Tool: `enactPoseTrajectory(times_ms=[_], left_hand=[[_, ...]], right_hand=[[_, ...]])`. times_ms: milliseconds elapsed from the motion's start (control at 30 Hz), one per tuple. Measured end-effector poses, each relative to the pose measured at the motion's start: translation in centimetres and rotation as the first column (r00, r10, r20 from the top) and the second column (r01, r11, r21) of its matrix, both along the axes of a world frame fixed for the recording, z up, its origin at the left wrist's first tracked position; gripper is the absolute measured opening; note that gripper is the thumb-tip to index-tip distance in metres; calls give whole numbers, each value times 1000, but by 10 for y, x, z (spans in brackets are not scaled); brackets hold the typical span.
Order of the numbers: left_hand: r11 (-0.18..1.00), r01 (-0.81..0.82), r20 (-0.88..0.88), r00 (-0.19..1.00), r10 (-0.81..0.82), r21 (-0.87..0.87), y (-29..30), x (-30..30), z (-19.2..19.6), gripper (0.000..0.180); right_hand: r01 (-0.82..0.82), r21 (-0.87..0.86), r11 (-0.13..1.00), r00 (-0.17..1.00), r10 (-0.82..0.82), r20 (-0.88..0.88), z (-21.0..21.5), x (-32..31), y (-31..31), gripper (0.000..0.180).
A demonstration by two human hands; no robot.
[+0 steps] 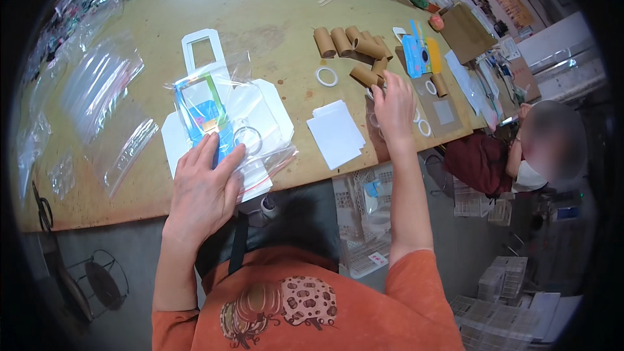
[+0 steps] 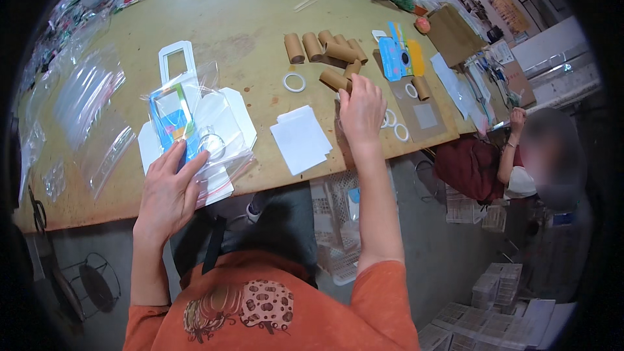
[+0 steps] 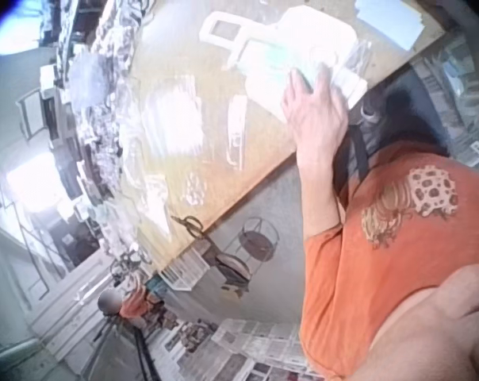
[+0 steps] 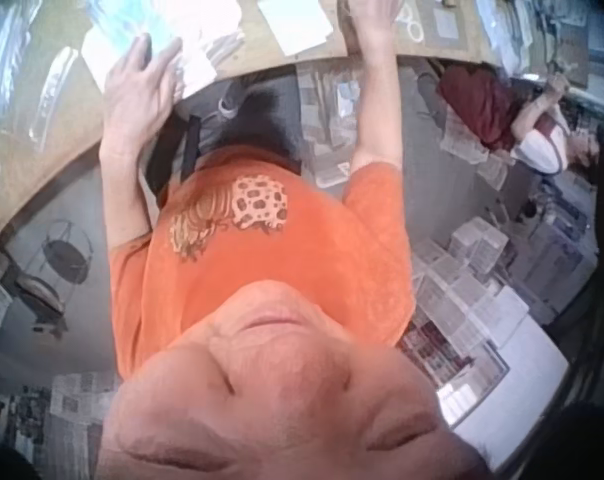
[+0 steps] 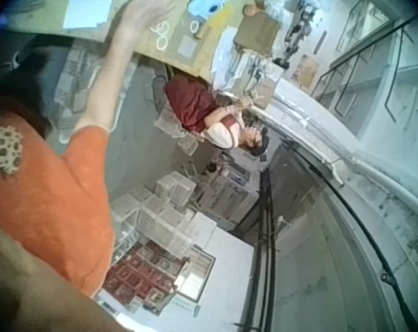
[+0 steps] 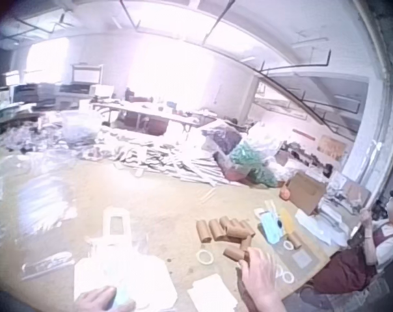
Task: The person assembles a small paper craft by inserting a printed card, a white foam pad, and a cardboard tube into a clear plastic bag. They repeatedly open and close the bag to fit the items, then place the finished package into a white basket.
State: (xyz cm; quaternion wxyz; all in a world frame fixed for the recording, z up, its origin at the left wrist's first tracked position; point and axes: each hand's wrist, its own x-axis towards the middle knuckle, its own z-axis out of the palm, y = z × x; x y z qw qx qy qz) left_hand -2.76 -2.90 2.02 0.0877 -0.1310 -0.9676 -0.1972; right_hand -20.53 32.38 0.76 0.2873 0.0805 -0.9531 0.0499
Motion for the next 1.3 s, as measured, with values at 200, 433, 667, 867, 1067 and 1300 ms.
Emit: enactPoseTrajectory(times_ms=[200,433,667,867,1067,1300], left_hand=[[1000,-19,58,998,19,9,0,4,10,44],[999,-44,52,998,44,1,-4,8,6,49],[992,-34,187,982,11,121,-3,-3,20,55],[982,7,92,995,-25,191,-2,-12,13,57],[974,8,112,993,-34,224,-3,-7,6,47],[979,-65,195,980,27,193,5,-3,9,53]], right_hand=[[-38,205,978,999,35,18,-4,-24,1,31],[-11,-790,613,923,311,228,13,46,-30,34],[-201,-786,584,639,687,347,25,179,-121,38],[-353,-578,736,844,517,142,3,170,-165,28],[-339,-391,856,867,445,222,-2,157,-200,28],[-449,-625,639,850,520,-79,-23,168,-191,23]])
